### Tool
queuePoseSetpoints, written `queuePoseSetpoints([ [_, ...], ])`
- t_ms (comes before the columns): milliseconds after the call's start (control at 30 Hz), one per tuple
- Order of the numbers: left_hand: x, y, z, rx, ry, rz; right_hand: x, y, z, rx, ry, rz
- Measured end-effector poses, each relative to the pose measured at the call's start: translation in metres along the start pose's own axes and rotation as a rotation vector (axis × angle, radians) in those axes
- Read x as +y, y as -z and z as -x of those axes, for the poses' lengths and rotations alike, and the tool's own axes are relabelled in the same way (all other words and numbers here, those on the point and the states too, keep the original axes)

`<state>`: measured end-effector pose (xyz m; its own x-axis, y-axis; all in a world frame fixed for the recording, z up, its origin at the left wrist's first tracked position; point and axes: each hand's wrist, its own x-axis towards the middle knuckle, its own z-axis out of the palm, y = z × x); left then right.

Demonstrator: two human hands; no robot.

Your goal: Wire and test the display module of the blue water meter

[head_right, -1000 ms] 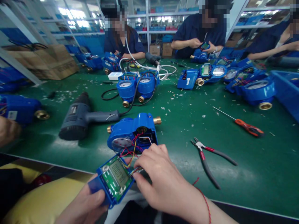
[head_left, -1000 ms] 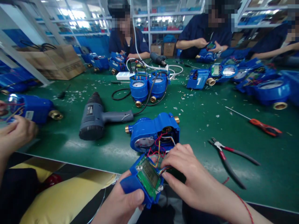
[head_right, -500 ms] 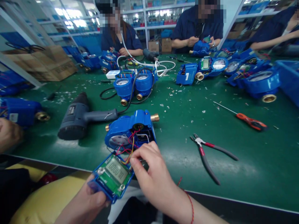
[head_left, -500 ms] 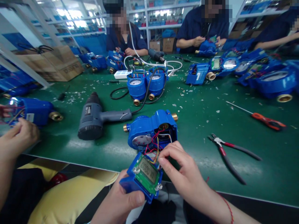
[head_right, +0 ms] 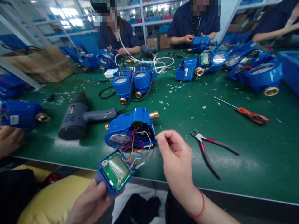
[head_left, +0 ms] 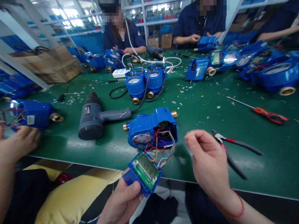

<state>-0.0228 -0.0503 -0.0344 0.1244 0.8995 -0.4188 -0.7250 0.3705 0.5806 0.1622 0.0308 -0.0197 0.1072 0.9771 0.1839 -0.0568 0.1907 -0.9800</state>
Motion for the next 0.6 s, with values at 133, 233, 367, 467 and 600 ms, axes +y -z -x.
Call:
queuePoseSetpoints([
  [133,-0.007,0.005,-0.001,-0.066,0.04,0.1,0.001,0.008,0.024,-0.244,-0.046,0.181],
  [233,-0.012,0.004,-0.003,-0.079,0.042,0.152,0.006,-0.003,0.034,-0.333,-0.292,-0.003],
  [367,-0.016,0.002,-0.003,-0.073,0.038,0.175,0.009,-0.017,0.03,-0.354,-0.528,-0.252],
  [467,-0.017,0.003,-0.002,-0.055,0.026,0.169,0.01,-0.017,0.025,-0.32,-0.533,-0.224],
  [600,-0.018,0.006,-0.001,-0.032,0.01,0.194,0.01,-0.01,0.024,-0.379,-0.455,-0.048],
])
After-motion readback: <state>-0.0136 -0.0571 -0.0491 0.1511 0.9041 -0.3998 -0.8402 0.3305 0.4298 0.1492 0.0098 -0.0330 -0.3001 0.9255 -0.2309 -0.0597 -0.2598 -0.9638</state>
